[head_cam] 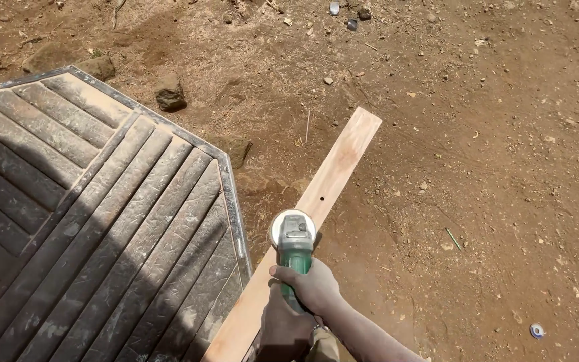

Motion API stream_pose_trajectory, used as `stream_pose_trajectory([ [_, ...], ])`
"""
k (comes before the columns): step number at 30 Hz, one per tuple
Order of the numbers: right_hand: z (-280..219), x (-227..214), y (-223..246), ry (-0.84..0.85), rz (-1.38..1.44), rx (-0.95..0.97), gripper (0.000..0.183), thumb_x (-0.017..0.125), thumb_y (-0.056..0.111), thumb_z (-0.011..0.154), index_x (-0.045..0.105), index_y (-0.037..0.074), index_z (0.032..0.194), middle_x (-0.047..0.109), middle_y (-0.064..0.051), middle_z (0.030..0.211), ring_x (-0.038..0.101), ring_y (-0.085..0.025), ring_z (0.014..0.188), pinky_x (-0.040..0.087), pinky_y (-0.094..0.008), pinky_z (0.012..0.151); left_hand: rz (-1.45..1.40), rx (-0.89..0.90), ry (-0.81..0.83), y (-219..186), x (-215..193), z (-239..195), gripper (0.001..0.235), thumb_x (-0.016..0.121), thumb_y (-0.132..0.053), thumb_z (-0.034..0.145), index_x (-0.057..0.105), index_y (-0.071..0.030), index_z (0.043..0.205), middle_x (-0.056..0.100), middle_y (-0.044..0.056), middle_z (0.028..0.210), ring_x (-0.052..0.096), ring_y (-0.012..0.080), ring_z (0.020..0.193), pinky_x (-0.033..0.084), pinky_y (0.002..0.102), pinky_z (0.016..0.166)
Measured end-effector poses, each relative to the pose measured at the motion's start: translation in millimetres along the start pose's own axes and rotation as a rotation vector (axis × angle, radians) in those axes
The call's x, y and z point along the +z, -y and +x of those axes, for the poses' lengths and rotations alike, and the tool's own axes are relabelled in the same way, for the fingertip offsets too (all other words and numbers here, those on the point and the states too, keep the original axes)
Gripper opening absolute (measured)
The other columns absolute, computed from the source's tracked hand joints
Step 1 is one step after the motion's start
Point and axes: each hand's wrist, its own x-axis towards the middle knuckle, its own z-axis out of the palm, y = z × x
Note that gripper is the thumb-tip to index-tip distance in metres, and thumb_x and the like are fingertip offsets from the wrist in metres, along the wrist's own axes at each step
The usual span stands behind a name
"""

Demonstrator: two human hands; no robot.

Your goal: Sanding a wooden plank using an angle grinder with a sanding disc

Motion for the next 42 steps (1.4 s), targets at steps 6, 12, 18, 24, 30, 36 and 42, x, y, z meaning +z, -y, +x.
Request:
stream_pose_trajectory([
  [6, 97, -108, 61, -0.24, 0.155, -0.107, 0.044, 0.082, 0.051, 0.069, 0.074, 0.013, 0.09, 0.071, -0.005, 0.085, 0.065, -0.018, 0.074, 0.048, -0.032, 0.066, 0.089, 0.176, 0.065, -100, 4, 48, 0.078, 0.079, -0.041, 0.063, 0.049, -0.01, 0.127, 0.069, 0.012, 0.123, 0.069, 0.0356, 0.111, 0.053, 0.048, 0.086],
  [12, 100, -111, 69, -0.239, 0.287, -0.15, 0.034, 0.084, 0.042, 0.073, 0.074, 0.014, 0.088, 0.07, -0.002, 0.08, 0.062, -0.014, 0.066, 0.044, -0.03, 0.06, 0.072, 0.208, 0.004, -108, 8, 53, 0.071, 0.077, -0.035, 0.065, 0.053, -0.008, 0.127, 0.071, 0.014, 0.122, 0.071, 0.0366, 0.109, 0.057, 0.049, 0.083],
  [18, 15, -40, 25, -0.098, 0.029, -0.046, 0.033, 0.08, 0.05, 0.07, 0.07, 0.019, 0.076, 0.076, 0.0, 0.077, 0.069, -0.016, 0.073, 0.05, -0.031, 0.071, -0.018, -0.053, 0.002, -21, 9, 4, 0.06, 0.082, -0.03, 0.062, 0.054, -0.021, 0.115, 0.076, 0.001, 0.105, 0.074, 0.0253, 0.099, 0.056, 0.039, 0.084],
  [24, 20, -43, 29, 0.064, -0.091, -0.078, 0.023, 0.075, 0.051, 0.07, 0.083, 0.03, 0.073, 0.08, 0.014, 0.078, 0.069, -0.007, 0.078, 0.05, -0.024, 0.079, 0.021, -0.058, 0.002, -37, 16, 14, 0.057, 0.079, -0.03, 0.065, 0.053, -0.019, 0.114, 0.075, 0.001, 0.103, 0.075, 0.0267, 0.096, 0.057, 0.042, 0.08],
  [30, 127, -132, 84, -0.255, 0.027, -0.192, 0.035, 0.085, 0.047, 0.064, 0.076, 0.015, 0.075, 0.069, -0.008, 0.074, 0.069, -0.021, 0.074, 0.055, -0.034, 0.074, -0.136, 0.302, 0.079, -119, 12, 73, 0.094, 0.069, -0.022, 0.07, 0.028, 0.01, 0.148, 0.061, 0.026, 0.12, 0.063, 0.0488, 0.118, 0.053, 0.056, 0.092],
  [36, 166, -166, 103, -0.417, 0.196, -0.165, 0.061, 0.086, 0.05, 0.069, 0.075, 0.001, 0.103, 0.073, -0.015, 0.093, 0.07, -0.026, 0.092, 0.053, -0.04, 0.084, -0.011, 0.507, 0.101, -169, 27, 121, 0.08, 0.082, -0.022, 0.06, 0.049, 0.009, 0.126, 0.067, 0.027, 0.113, 0.065, 0.051, 0.115, 0.053, 0.057, 0.093],
  [42, 97, -100, 45, -0.355, 0.076, -0.154, 0.061, 0.084, 0.052, 0.066, 0.075, 0.0, 0.097, 0.072, -0.017, 0.089, 0.073, -0.03, 0.089, 0.054, -0.042, 0.083, -0.02, 0.376, 0.163, -85, -6, 28, 0.084, 0.074, -0.016, 0.067, 0.038, 0.009, 0.138, 0.065, 0.027, 0.12, 0.064, 0.0493, 0.121, 0.052, 0.056, 0.097],
])
